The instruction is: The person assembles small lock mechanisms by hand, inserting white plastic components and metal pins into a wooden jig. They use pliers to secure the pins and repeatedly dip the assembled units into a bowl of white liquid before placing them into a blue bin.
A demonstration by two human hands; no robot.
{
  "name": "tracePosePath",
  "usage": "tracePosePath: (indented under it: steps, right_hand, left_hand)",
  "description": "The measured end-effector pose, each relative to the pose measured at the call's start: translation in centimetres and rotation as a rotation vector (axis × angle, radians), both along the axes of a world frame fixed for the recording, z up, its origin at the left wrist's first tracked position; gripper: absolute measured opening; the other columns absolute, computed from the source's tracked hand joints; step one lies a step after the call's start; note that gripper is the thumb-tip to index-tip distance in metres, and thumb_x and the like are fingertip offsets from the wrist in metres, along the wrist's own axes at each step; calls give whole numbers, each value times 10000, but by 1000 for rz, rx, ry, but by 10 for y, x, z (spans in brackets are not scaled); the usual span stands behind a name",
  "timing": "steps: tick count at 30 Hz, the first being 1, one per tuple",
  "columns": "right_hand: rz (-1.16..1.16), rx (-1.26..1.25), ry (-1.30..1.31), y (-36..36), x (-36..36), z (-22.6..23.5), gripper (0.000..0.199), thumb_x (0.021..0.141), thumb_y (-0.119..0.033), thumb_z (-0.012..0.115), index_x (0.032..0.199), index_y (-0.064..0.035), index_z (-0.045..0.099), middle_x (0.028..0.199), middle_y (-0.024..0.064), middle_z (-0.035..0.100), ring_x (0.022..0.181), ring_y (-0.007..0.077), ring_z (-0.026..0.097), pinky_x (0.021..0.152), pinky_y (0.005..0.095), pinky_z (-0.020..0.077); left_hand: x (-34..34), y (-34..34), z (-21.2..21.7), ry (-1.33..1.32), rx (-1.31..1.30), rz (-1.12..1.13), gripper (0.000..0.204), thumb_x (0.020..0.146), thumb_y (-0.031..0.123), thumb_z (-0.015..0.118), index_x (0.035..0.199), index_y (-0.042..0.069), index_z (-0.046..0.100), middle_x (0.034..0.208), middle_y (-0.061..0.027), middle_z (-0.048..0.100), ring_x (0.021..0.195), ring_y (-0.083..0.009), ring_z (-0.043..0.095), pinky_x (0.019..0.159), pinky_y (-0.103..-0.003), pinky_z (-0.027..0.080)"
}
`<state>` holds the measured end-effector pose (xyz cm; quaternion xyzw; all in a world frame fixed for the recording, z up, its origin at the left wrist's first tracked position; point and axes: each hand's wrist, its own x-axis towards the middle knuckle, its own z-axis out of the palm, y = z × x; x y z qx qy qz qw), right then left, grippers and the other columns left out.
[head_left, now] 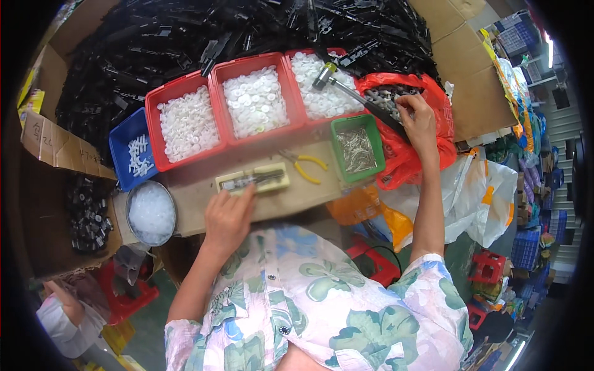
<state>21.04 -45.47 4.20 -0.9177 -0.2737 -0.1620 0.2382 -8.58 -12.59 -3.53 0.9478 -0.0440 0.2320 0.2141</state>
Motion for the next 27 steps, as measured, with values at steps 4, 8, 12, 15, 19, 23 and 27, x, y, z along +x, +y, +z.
tracePosePath:
  steps: [4, 8, 12, 15, 19, 23, 27]
  right_hand:
    - [89, -51, 113, 1, 32, -15, 234, 843, -75, 732, 1061, -5, 682, 918, 142, 682, 805, 272, 671, 747, 388, 528]
    - [161, -146, 234, 2, 60, -32, 220, 836, -100, 732, 1030, -7, 684, 934, 136, 686, 837, 240, 659, 777, 349, 515]
    - [182, -115, 229, -22, 64, -41, 175, 849, -73, 724, 997, 12, 683, 894, 118, 676, 788, 206, 633, 741, 334, 508]
    - [119, -78, 250, -13, 58, -26, 187, 874, -78, 715, 1035, 13, 694, 935, 111, 707, 807, 198, 640, 751, 330, 498]
    - [70, 47, 176, -12, 37, -6, 174, 916, -88, 694, 1058, 13, 693, 933, 102, 708, 823, 172, 631, 748, 321, 479]
    - [52, 41, 210, -16, 11, 10, 172, 924, -91, 690, 1063, 10, 691, 933, 80, 694, 818, 153, 600, 734, 315, 464]
    - [27, 18, 237, -15, -11, 15, 158, 924, -84, 687, 1051, 10, 687, 922, 60, 672, 811, 145, 585, 727, 304, 457]
  left_hand:
    - [-8, 3, 11, 23, -52, 42, 321, 789, 63, 780, 1102, 25, 723, 686, -70, 577, 660, -251, 551, 626, -391, 435]
    - [-17, 17, 32, -19, -81, 84, 294, 796, 59, 766, 1087, 32, 729, 684, -73, 582, 655, -252, 560, 614, -393, 431]
    - [-37, 56, 52, -28, -111, 227, 286, 790, 35, 760, 1074, 17, 725, 695, -99, 602, 642, -277, 571, 604, -403, 447]
    - [-49, 93, 49, -95, -135, 399, 223, 791, 25, 755, 1012, -1, 734, 728, -140, 637, 674, -319, 607, 636, -420, 480]
    - [-46, 152, 52, 5, 23, 576, 125, 816, 70, 716, 924, 14, 746, 850, -150, 673, 832, -338, 636, 737, -452, 516]
    - [-24, 186, 52, 105, 175, 626, 123, 804, 71, 746, 905, 2, 746, 899, -141, 663, 908, -324, 623, 771, -431, 510]
    - [8, 215, 30, 160, 261, 567, 152, 805, 80, 731, 938, 6, 743, 906, -132, 661, 948, -323, 607, 835, -418, 515]
